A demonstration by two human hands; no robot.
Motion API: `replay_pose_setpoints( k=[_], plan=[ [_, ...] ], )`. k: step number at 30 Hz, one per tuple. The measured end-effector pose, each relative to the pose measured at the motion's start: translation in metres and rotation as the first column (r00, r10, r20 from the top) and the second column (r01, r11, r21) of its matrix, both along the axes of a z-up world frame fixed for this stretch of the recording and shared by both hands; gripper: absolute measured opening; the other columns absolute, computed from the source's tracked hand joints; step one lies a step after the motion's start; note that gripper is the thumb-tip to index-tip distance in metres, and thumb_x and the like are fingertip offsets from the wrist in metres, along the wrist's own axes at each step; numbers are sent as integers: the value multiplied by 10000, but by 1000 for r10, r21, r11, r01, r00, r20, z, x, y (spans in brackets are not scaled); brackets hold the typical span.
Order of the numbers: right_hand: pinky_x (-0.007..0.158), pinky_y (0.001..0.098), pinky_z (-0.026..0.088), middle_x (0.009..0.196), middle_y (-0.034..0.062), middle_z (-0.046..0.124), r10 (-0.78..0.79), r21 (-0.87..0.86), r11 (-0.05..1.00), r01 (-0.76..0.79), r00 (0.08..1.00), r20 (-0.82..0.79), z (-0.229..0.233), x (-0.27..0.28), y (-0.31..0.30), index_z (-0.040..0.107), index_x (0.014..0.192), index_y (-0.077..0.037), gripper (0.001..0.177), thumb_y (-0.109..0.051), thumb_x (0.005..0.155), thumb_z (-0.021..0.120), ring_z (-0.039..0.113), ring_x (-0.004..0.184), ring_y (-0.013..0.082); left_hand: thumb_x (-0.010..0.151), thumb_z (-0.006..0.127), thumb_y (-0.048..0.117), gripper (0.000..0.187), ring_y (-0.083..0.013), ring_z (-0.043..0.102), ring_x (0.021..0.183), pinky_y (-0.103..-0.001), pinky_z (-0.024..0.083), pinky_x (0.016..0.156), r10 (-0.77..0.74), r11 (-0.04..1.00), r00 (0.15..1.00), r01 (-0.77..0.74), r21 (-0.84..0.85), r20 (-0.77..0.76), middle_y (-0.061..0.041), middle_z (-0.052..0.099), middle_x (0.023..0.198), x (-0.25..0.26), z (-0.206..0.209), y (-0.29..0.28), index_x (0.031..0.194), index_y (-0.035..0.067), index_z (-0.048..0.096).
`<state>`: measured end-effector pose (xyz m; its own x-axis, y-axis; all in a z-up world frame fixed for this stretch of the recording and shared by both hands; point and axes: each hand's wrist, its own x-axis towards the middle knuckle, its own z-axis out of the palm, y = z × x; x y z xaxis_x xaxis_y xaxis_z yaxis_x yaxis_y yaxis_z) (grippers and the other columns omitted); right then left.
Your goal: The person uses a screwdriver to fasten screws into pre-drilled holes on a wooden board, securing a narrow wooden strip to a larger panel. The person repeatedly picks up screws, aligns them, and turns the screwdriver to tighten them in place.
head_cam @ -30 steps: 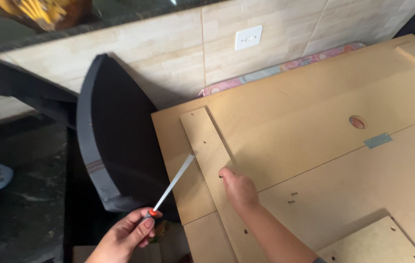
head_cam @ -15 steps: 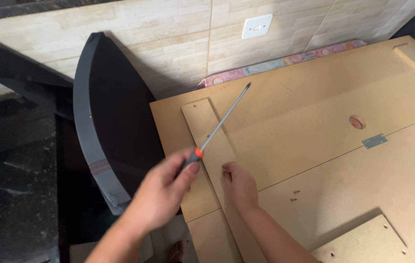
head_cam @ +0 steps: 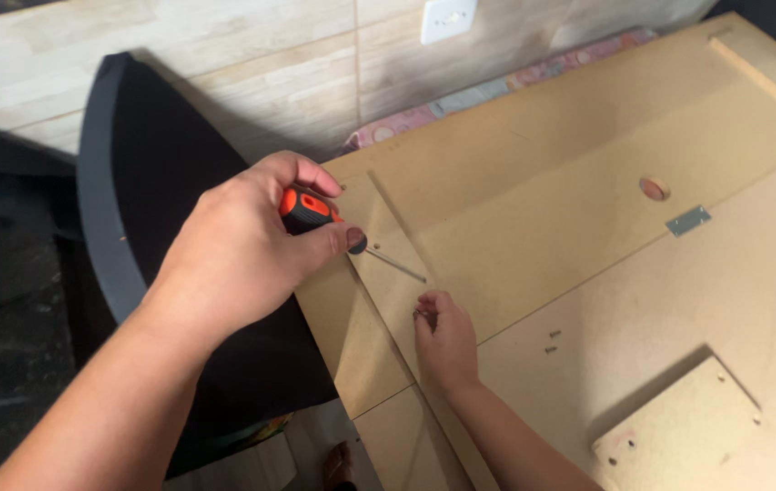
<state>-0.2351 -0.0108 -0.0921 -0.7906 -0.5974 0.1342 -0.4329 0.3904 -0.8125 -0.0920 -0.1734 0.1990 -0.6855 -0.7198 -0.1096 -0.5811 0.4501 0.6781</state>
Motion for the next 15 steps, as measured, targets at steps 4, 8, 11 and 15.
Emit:
replay_pose_setpoints(
  k=[4, 8, 11, 15],
  plan=[
    [913, 417, 462, 957, 15, 763, -94, 123, 987, 107, 990, -110, -6, -2, 1, 665, 1073, -120, 267, -184, 828, 747, 618, 993, 246, 775, 822, 349, 466, -181, 734, 639, -327, 574, 611, -101, 994, 990, 96, -58, -101, -52, 740, 777, -14, -20, 3, 1183, 193, 658],
    [1019, 428, 364, 974, -56, 769, -62, 168, 983, 71, 996, -58, -10, -7, 1, 663, 1108, -169, 304, -214, 821, 751, 547, 1106, 218, 853, 787, 312, 414, -200, 725, 649, -345, 563, 604, -226, 972, 954, 208, -110, -197, -62, 717, 808, -22, -49, 8, 1159, 137, 570],
    [1053, 440, 305, 981, -72, 767, -58, 189, 980, 62, 998, -27, -9, -7, 0, 667, 1110, -188, 323, -218, 803, 761, 509, 1155, 209, 866, 768, 308, 420, -213, 728, 632, -349, 572, 592, -262, 964, 940, 245, -101, -217, -64, 704, 810, -24, -59, 9, 1168, 141, 530],
    [1072, 441, 274, 960, -90, 774, -59, 193, 980, 56, 998, 6, -8, -8, 0, 663, 1110, -195, 321, -221, 804, 757, 509, 1168, 193, 873, 759, 309, 397, -217, 732, 636, -356, 569, 592, -295, 955, 936, 285, -80, -193, -60, 707, 805, -27, -67, 11, 1146, 145, 523]
  ],
)
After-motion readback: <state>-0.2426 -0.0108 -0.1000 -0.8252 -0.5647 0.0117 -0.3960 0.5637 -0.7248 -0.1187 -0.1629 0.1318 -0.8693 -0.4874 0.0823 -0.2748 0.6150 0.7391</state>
